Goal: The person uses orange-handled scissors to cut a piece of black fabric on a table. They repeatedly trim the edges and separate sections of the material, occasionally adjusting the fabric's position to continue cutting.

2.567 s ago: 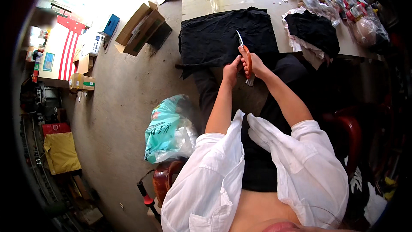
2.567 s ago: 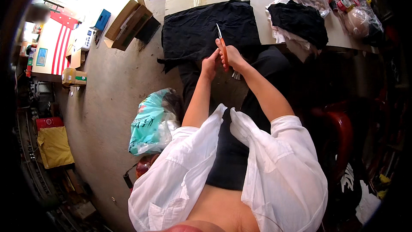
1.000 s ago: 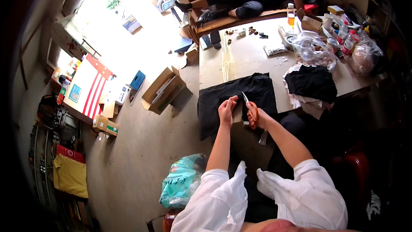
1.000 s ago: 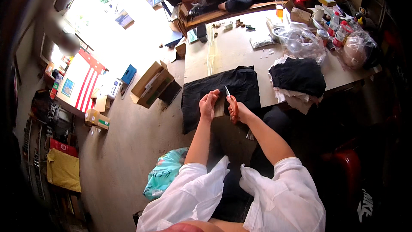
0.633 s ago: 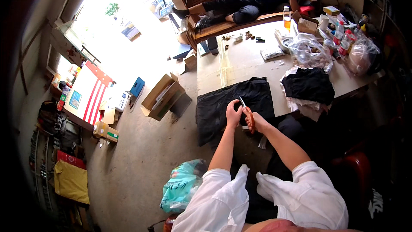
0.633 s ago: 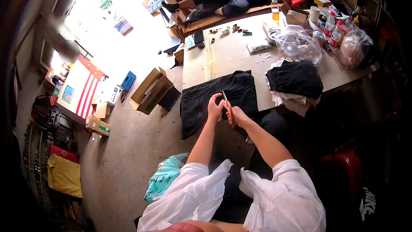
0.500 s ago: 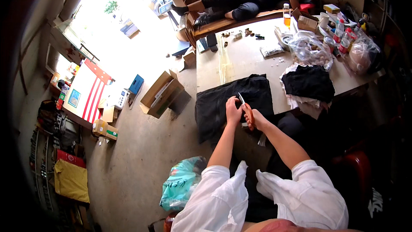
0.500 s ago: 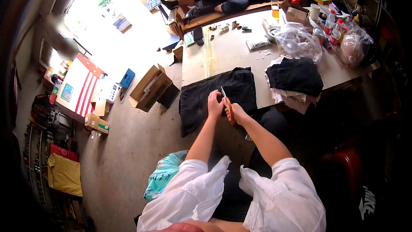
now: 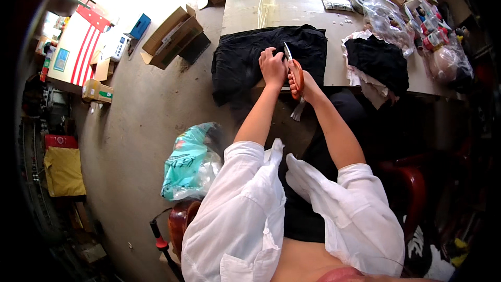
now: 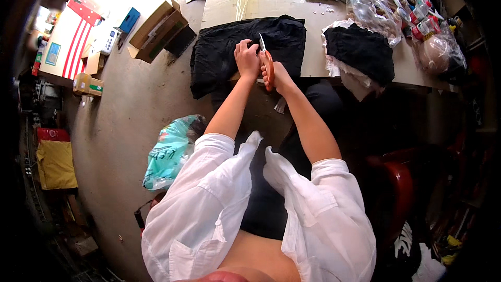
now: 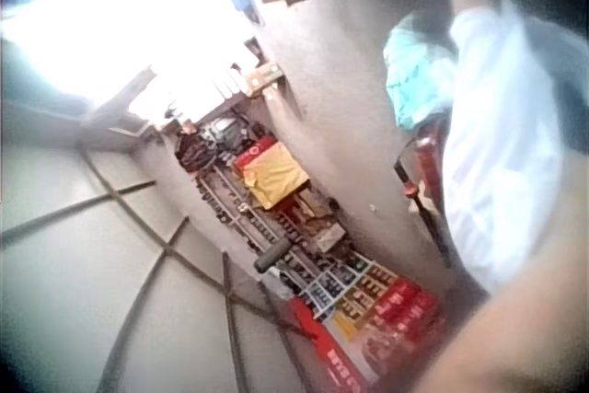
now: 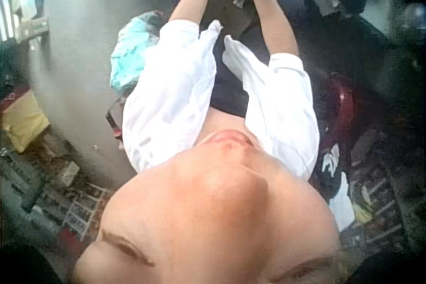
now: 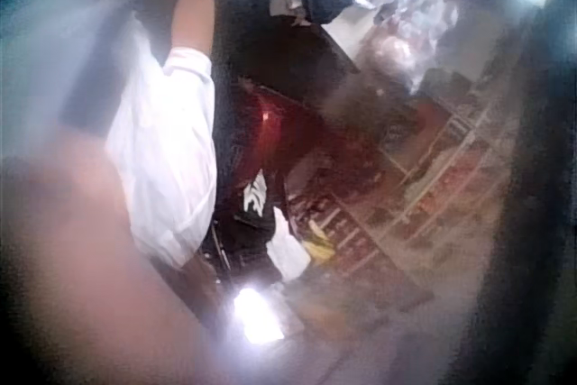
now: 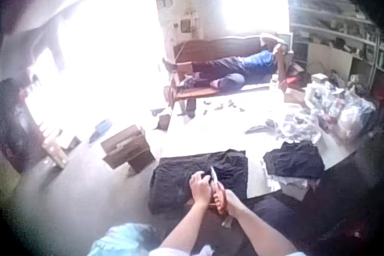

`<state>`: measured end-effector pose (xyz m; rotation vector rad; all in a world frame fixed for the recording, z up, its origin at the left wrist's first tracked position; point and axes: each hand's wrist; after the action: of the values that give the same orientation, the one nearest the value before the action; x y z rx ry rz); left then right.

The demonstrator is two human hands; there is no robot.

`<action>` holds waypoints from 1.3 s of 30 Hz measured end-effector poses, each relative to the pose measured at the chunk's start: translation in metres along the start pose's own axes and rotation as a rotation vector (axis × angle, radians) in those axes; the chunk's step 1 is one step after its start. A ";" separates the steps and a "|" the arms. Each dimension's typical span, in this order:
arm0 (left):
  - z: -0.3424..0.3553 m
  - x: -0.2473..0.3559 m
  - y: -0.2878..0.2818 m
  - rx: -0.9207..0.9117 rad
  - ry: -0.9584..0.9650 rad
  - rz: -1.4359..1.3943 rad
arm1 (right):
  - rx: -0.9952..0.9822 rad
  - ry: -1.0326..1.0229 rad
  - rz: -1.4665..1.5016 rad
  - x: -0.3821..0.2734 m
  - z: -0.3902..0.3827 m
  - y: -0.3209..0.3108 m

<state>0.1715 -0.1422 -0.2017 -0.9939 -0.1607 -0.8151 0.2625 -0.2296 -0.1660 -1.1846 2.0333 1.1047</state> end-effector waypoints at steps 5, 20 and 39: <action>0.000 0.004 -0.001 0.130 0.075 0.016 | 0.029 -0.034 -0.052 0.003 0.001 0.002; -0.004 -0.017 -0.020 -0.029 0.234 -0.112 | -0.022 0.164 -0.130 -0.015 -0.001 0.003; -0.015 -0.013 -0.018 -0.008 0.080 -0.144 | -0.060 0.170 -0.023 -0.019 -0.039 0.002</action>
<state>0.1472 -0.1521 -0.2037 -0.9633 -0.1616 -0.9859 0.2676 -0.2540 -0.1303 -1.3710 2.1194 1.0935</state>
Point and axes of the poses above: each hand's wrist, its own z-axis towards the middle knuckle, its own y-axis out of the palm, x = y × z
